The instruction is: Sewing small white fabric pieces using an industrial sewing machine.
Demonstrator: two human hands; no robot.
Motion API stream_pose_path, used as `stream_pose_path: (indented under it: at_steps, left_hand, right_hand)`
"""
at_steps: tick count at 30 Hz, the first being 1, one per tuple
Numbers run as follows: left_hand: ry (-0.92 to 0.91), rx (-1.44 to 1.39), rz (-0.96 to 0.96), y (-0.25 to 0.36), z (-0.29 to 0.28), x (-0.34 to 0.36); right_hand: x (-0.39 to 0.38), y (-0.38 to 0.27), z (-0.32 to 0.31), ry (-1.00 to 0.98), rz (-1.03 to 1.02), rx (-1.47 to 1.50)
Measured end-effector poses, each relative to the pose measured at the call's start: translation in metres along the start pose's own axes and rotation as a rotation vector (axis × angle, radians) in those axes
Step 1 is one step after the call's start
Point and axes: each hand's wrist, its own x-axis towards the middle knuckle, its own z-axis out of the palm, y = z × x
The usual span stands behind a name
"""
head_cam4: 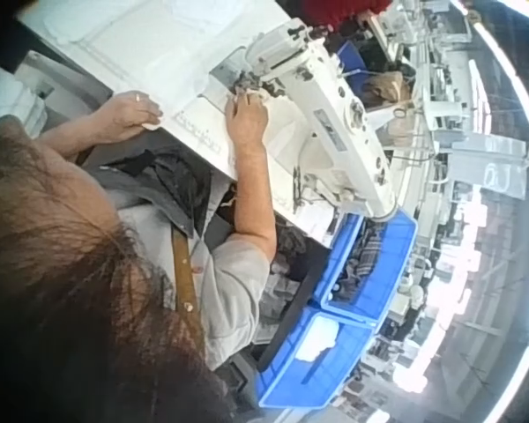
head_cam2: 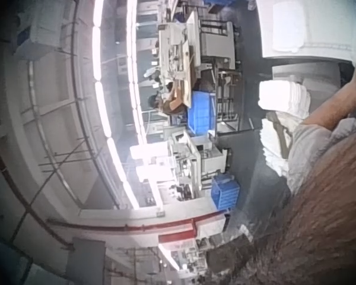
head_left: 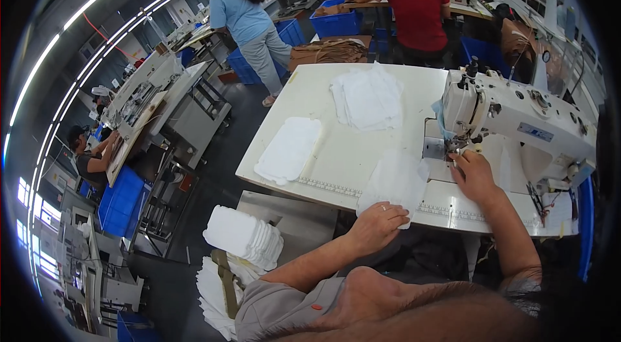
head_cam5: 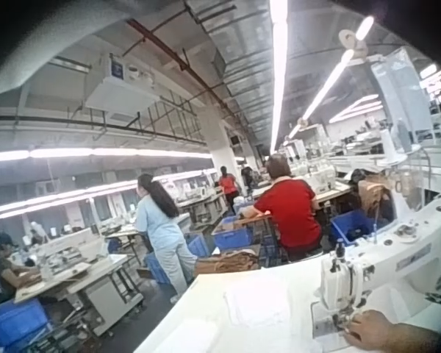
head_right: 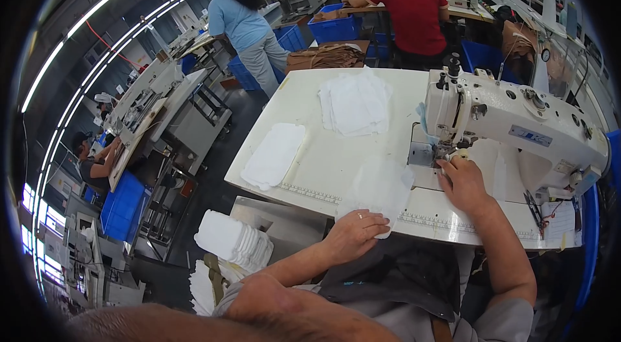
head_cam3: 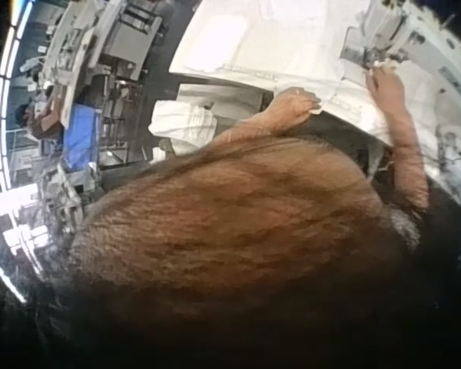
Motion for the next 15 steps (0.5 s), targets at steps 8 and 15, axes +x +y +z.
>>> stream_pose_path:
  at_steps: [8, 15]
  left_hand:
    - [0.116, 0.054, 0.004, 0.008, 0.009, -0.001]
    - [0.143, 0.145, 0.042, 0.009, 0.014, -0.001]
  right_hand:
    - [0.013, -0.067, -0.027, -0.226, -0.23, 0.168]
    - [0.009, -0.075, 0.01, -0.444, -0.288, 0.061]
